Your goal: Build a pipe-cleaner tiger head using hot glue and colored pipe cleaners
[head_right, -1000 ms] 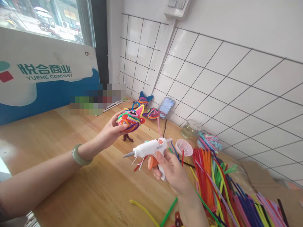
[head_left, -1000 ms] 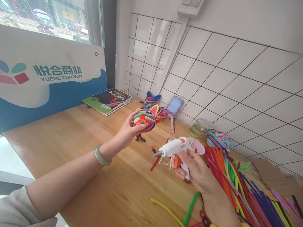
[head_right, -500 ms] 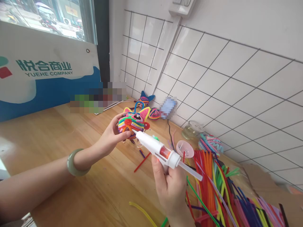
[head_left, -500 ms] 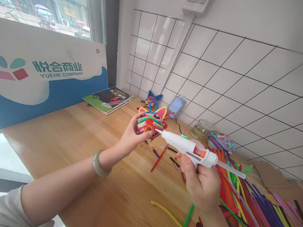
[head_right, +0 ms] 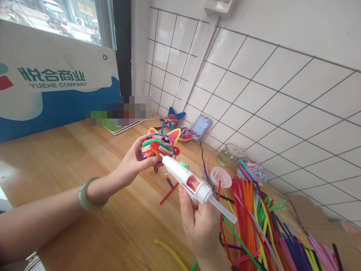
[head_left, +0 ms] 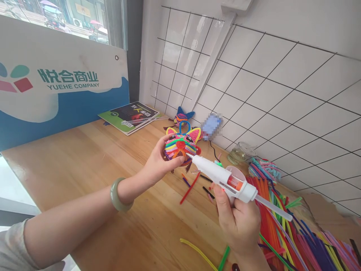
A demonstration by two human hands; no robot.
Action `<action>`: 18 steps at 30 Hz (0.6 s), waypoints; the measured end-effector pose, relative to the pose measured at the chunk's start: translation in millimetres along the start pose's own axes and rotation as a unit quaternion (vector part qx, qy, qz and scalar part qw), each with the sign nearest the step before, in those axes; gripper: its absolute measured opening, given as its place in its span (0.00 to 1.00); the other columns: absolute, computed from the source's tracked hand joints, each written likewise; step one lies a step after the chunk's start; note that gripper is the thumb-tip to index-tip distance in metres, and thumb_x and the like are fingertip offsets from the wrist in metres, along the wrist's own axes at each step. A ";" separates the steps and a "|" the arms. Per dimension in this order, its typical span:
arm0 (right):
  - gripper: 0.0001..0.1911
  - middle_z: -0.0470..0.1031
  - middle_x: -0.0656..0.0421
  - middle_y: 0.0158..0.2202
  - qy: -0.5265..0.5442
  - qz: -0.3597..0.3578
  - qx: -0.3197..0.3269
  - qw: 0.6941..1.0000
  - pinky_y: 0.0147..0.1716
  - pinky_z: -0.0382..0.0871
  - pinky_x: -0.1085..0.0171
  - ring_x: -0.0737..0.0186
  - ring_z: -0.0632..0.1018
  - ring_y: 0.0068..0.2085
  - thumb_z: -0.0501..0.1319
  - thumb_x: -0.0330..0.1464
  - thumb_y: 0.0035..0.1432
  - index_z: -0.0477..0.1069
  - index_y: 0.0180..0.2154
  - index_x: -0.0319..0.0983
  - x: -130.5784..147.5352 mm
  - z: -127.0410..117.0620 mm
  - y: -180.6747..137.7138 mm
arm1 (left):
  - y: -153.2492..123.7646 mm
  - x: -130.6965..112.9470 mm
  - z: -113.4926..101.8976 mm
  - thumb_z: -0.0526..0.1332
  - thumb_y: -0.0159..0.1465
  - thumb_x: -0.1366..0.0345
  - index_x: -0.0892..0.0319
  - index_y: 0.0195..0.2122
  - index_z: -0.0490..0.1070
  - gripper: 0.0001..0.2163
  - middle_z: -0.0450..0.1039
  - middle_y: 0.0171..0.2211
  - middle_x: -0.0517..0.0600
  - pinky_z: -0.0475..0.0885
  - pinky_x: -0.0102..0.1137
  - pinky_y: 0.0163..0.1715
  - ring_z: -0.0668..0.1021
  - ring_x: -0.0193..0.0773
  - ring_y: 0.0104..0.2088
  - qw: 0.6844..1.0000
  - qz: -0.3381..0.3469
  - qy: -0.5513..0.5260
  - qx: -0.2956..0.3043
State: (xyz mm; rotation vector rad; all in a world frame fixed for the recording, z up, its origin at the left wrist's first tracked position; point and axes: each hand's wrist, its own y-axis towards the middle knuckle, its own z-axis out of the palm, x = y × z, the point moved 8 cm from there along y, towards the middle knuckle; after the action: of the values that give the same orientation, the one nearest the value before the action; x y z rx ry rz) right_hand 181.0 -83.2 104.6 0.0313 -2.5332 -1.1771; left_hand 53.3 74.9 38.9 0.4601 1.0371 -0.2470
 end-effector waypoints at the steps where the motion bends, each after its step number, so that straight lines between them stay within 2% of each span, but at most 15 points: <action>1: 0.09 0.80 0.53 0.35 -0.005 -0.017 -0.009 1.000 0.34 0.74 0.62 0.55 0.80 0.35 0.58 0.36 0.61 0.72 0.41 0.39 2.6 -1.0 0.6 | -0.3 0.4 0.0 0.71 0.50 0.64 0.57 0.54 0.59 0.32 0.70 0.51 0.56 0.72 0.43 0.50 0.76 0.49 0.50 1.000 -0.003 0.003 -0.001; 4: 0.08 0.79 0.55 0.34 -0.011 -0.050 -0.027 0.998 0.32 0.74 0.63 0.57 0.80 0.33 0.58 0.34 0.61 0.71 0.41 0.39 7.8 -2.7 2.0 | -0.9 1.7 0.9 0.71 0.51 0.63 0.57 0.55 0.58 0.33 0.71 0.51 0.56 0.73 0.43 0.48 0.76 0.49 0.49 1.000 -0.010 0.005 0.002; 11: 0.10 0.79 0.53 0.36 -0.017 -0.061 -0.027 0.998 0.35 0.74 0.62 0.56 0.80 0.38 0.57 0.34 0.62 0.70 0.45 0.39 9.7 -2.2 3.0 | -0.1 3.1 0.4 0.72 0.50 0.64 0.57 0.54 0.59 0.32 0.72 0.50 0.55 0.72 0.41 0.50 0.76 0.47 0.49 1.000 -0.007 -0.003 -0.004; 18: 0.08 0.78 0.56 0.32 -0.013 -0.061 -0.030 0.998 0.31 0.73 0.63 0.57 0.79 0.33 0.58 0.33 0.61 0.71 0.41 0.39 7.8 -2.5 1.8 | -0.5 2.7 1.3 0.72 0.50 0.63 0.56 0.55 0.60 0.33 0.73 0.50 0.55 0.74 0.41 0.48 0.76 0.49 0.49 1.000 -0.012 0.001 0.002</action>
State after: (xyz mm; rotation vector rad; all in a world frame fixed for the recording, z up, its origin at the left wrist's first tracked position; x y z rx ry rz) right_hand 174.7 -85.1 109.8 0.1575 -2.5477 -1.3082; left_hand 55.4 73.9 37.0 0.4515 1.0441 -0.2709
